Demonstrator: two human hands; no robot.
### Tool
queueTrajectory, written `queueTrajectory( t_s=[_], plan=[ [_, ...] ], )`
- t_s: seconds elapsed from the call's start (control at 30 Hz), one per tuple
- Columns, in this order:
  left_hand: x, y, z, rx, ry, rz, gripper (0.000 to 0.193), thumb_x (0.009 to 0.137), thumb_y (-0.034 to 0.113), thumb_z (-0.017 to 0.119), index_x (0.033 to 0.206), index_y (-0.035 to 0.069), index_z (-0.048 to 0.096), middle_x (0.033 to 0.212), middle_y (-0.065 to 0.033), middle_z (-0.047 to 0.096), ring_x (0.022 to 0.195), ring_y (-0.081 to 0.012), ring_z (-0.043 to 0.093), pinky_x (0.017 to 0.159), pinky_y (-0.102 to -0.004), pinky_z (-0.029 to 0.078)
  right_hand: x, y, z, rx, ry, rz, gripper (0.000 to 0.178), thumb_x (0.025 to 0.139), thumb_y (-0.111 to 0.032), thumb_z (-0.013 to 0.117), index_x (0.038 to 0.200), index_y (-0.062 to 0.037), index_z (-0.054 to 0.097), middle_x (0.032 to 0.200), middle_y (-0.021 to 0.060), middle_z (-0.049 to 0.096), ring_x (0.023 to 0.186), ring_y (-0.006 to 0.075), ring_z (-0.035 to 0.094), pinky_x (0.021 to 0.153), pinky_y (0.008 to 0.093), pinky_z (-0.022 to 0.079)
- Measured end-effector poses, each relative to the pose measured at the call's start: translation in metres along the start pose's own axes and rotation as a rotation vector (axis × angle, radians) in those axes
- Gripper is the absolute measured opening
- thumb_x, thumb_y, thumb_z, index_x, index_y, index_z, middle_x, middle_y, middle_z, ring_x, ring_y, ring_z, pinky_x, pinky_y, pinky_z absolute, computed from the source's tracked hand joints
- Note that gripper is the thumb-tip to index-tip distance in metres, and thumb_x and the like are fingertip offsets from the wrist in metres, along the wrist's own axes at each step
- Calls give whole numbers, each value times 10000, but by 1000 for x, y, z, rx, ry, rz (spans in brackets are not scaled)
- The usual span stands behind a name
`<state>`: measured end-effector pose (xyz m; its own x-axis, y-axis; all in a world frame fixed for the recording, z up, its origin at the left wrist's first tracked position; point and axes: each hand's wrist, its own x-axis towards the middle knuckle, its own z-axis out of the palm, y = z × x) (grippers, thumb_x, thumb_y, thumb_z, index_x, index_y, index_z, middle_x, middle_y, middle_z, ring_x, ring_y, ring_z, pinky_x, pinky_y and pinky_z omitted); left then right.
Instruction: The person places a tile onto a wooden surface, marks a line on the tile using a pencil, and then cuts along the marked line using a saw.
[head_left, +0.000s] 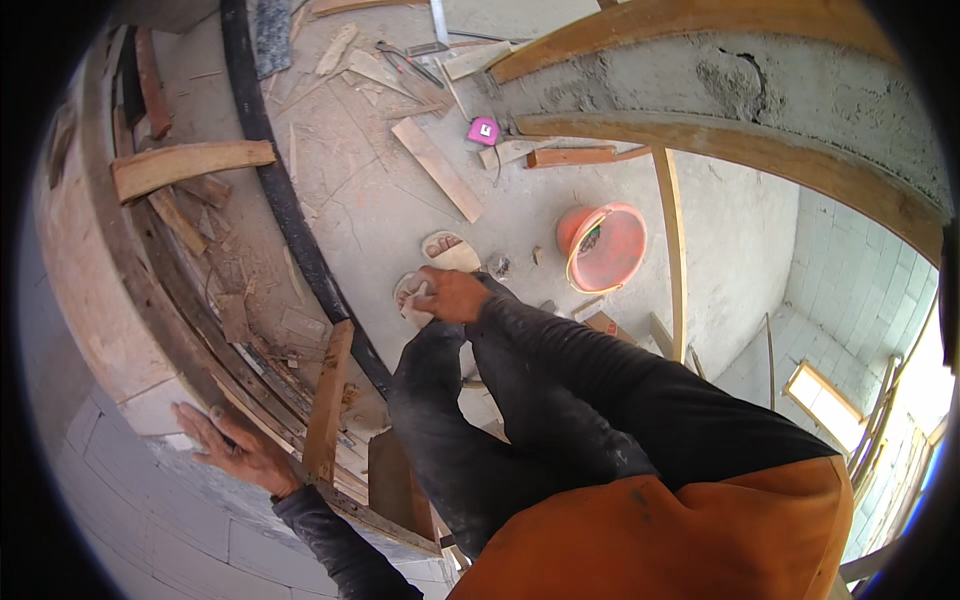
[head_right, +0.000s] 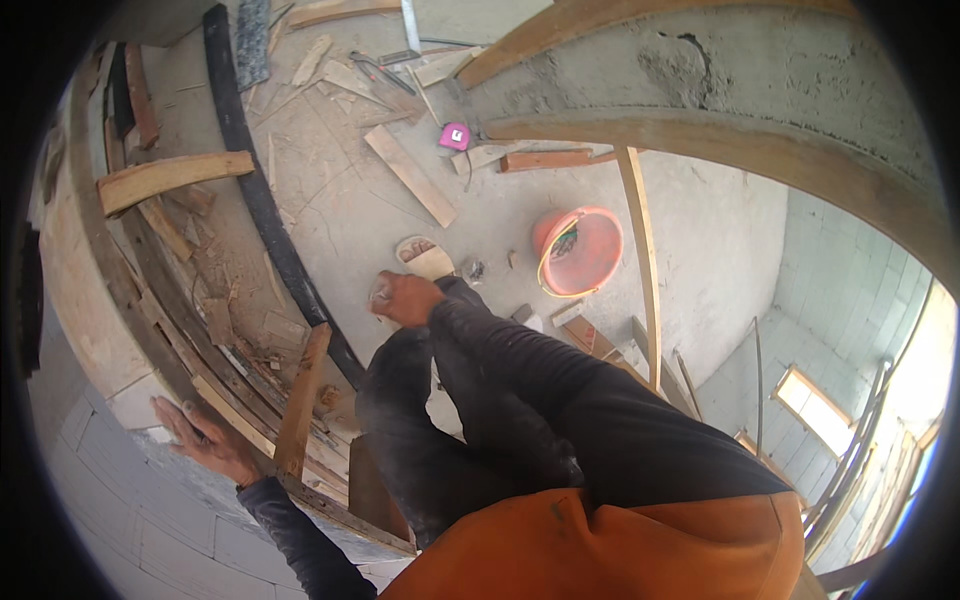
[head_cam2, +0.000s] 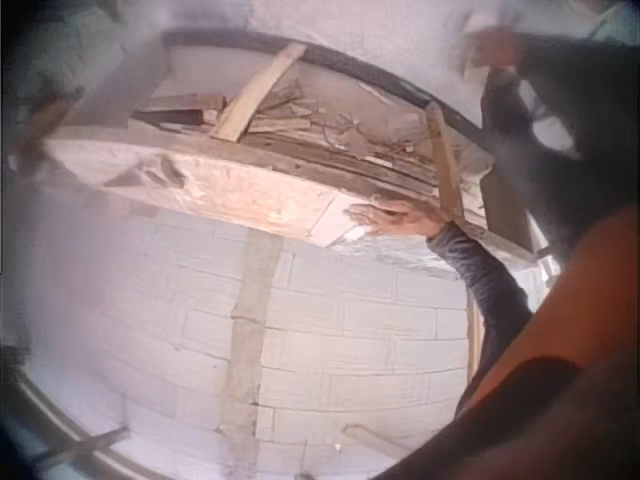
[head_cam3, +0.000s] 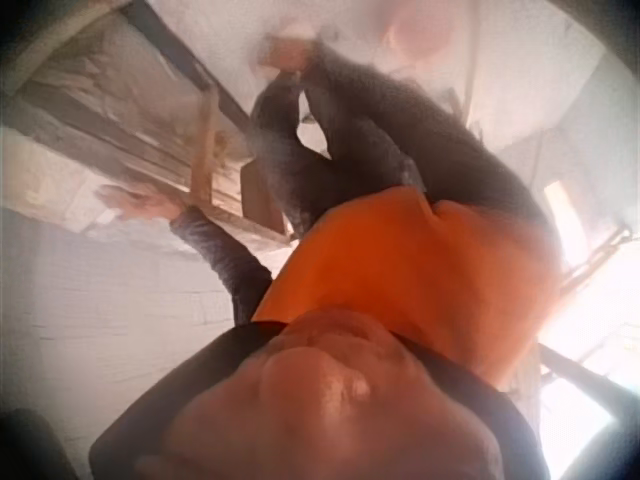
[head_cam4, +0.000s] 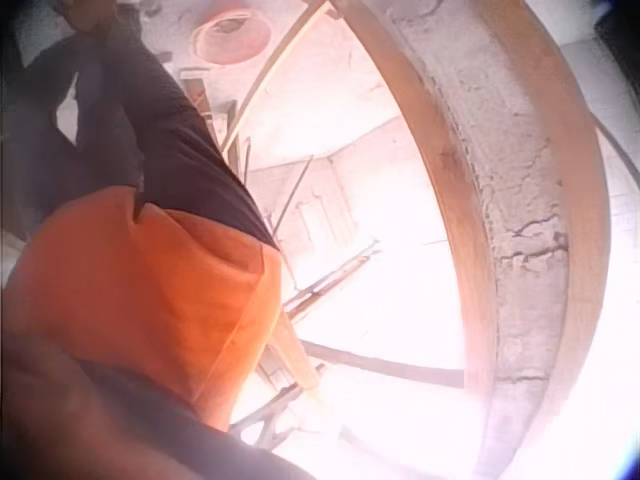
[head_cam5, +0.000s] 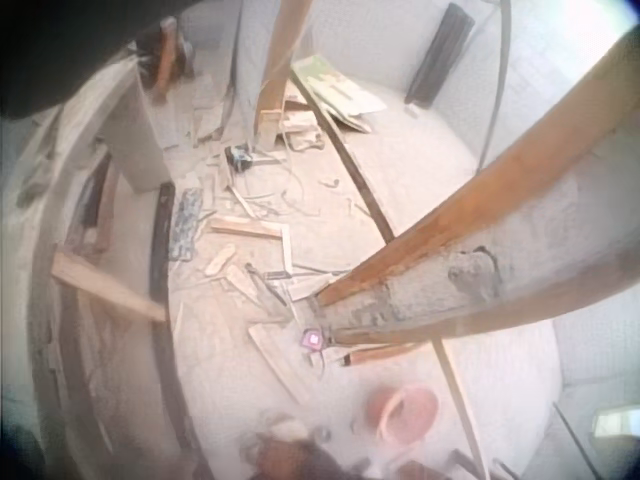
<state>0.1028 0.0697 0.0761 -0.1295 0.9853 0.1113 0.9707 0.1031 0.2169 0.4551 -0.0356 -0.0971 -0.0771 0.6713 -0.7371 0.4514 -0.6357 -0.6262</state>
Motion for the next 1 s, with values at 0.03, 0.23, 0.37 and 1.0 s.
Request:
queueTrajectory(
  t_s=[0.03, 0.23, 0.37, 1.0],
  plan=[
    [-2, -4, -1, 18, -14, 18, 531, 1148, 364, 414, 1614, 114, 455, 1671, -100, 439, 1581, -294, 339, 1284, -613, 16, -7, 57, -20, -35, 72, 133, 509, 915, -489, 709, 1217, -80, 676, 1069, 257, 751, 1058, 426, 719, 936, 506, 545],
    [2, 25, 11, -121, 1, -108, 535, 1136, 328, 492, 1579, 27, 473, 1629, -168, 473, 1511, -307, 444, 1224, -463, 398, -115, 305, -112, -189, 441, 659, 460, 933, -461, 683, 1195, -88, 743, 1240, 215, 738, 1178, 395, 700, 1036, 475, 520],
    [1, 13, 2, 26, 63, -47, 654, 1084, 471, 581, 1585, 65, 475, 1601, -184, 500, 1443, -300, 523, 1193, -397, 454, -110, 323, -102, -159, 568, 661, 365, 958, -410, 654, 1084, -81, 749, 1164, 184, 762, 1052, 383, 737, 931, 492, 563],
    [4, 33, 29, -290, 267, -221, 526, 1099, 327, 588, 1496, -17, 578, 1381, -154, 675, 1180, -192, 640, 1021, -311, 505, 58, 434, 42, -324, 351, 704, 296, 897, -332, 655, 1060, -151, 823, 1083, 197, 774, 1044, 406, 738, 950, 489, 579]
  ],
)
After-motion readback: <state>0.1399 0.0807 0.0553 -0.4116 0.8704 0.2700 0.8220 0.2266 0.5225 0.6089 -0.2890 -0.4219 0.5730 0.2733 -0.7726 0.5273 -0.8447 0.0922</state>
